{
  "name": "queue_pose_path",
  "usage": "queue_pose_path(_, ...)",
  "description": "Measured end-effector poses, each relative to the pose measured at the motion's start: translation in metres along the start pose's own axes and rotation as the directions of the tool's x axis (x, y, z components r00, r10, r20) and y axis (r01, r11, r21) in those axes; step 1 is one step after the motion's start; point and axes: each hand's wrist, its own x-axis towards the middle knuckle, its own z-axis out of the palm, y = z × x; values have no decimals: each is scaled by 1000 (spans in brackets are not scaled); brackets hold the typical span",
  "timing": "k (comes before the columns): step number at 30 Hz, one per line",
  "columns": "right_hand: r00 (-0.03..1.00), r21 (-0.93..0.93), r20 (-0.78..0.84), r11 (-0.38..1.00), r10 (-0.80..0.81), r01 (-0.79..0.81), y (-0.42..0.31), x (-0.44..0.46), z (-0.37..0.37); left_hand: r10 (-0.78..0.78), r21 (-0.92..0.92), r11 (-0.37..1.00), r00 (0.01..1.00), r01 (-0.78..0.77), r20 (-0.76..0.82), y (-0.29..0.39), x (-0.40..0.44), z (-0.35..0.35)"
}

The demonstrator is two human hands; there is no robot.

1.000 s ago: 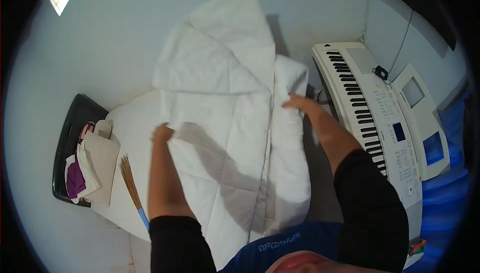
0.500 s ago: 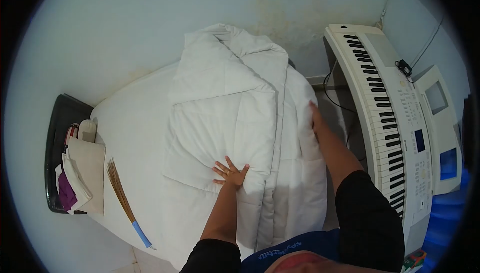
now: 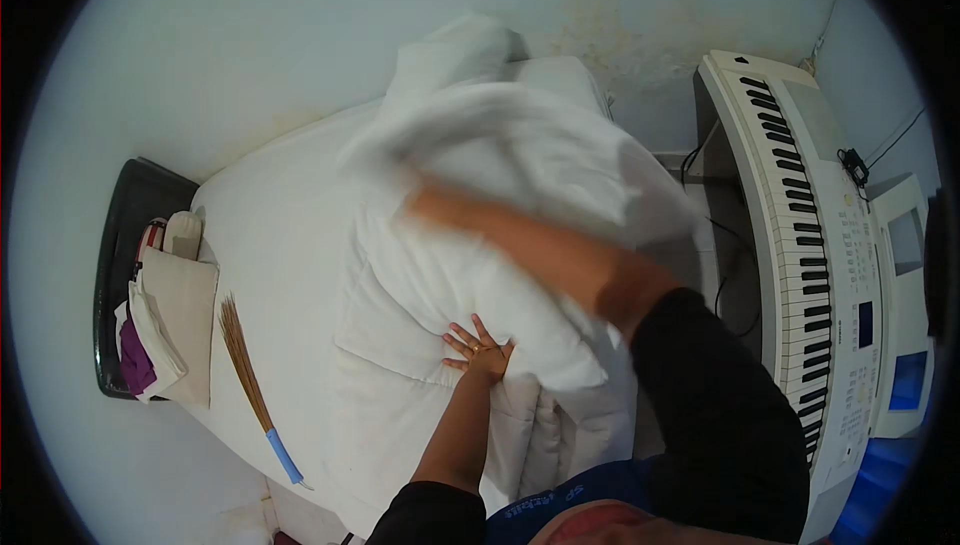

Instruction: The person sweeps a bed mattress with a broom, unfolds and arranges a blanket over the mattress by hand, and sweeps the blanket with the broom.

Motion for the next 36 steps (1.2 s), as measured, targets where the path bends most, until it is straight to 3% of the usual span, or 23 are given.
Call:
queue_pose_path(1,936,37,288,979,-201,199,-36,-12,75,7,21,1000,1000,-7,-2,-1,1,-2)
queue_pose_path(3,583,298,690,902,-429,311,-94,-58,175,21,23,1000,1000,-22,9,-1,2,-4)
queue_pose_path(4,399,311,852,941,-340,136,-123,-81,185,36,10,999,999,-36,16,-2,4,-4)
queue_pose_path(6,167,325,936,944,-311,-62,-128,-115,200,56,-1,998,998,-56,26,-3,4,0)
queue_pose_path(8,208,358,909,932,-360,51,-130,-118,163,74,-7,997,997,-74,32,-5,6,1)
queue_pose_path(9,349,414,847,909,-402,42,-115,-111,142,80,-9,997,996,-80,33,-5,8,0)
queue_pose_path(10,521,201,821,973,-232,117,-105,-94,106,79,-6,997,997,-79,26,-6,7,0)
queue_pose_path(11,710,119,617,932,-340,343,-64,-65,49,92,-12,996,995,-92,32,-7,10,0)
queue_pose_path(12,845,-123,327,867,-423,482,-24,-36,-8,96,-18,995,995,-95,31,-7,11,-1)
queue_pose_path(13,888,-359,33,824,-459,439,14,-8,-63,96,-16,995,995,-96,31,-8,12,-1)
queue_pose_path(14,928,-399,-267,906,-258,137,33,-3,-133,101,-23,995,994,-100,33,-7,12,-1)
queue_pose_path(15,854,-244,-517,945,61,-215,48,-19,-204,103,-20,995,994,-103,38,-7,12,-1)
queue_pose_path(16,668,32,-647,889,367,-457,63,-45,-268,104,-13,995,994,-104,39,-6,13,-1)
queue_pose_path(18,295,457,-592,613,750,-644,102,-101,-359,111,-9,994,993,-110,41,-7,13,-1)
queue_pose_path(19,202,154,-862,622,464,-768,113,-140,-337,113,-6,994,993,-113,41,-5,13,0)
queue_pose_path(20,178,-121,-981,476,76,-871,119,-165,-323,115,-7,993,993,-114,41,-3,14,-2)
queue_pose_path(22,250,-118,-946,496,208,-860,105,-179,-288,114,9,993,993,-115,43,-3,12,1)
queue_pose_path(24,399,-239,-909,637,119,-733,107,-192,-258,118,17,993,992,-119,47,-1,11,0)
queue_pose_path(26,648,-402,-743,662,169,-633,168,-210,-257,116,19,993,992,-117,45,0,12,0)
queue_pose_path(28,743,-560,-668,630,42,-539,153,-217,-207,119,16,993,992,-120,45,2,11,0)
queue_pose_path(29,743,-559,-667,629,45,-540,139,-215,-189,122,14,992,992,-123,45,3,11,0)
queue_pose_path(31,835,-695,-531,639,-146,-330,104,-207,-163,126,13,992,991,-127,44,4,10,0)
queue_pose_path(36,841,-755,-411,648,-351,-98,58,-139,-141,137,-1,991,989,-137,50,4,9,4)
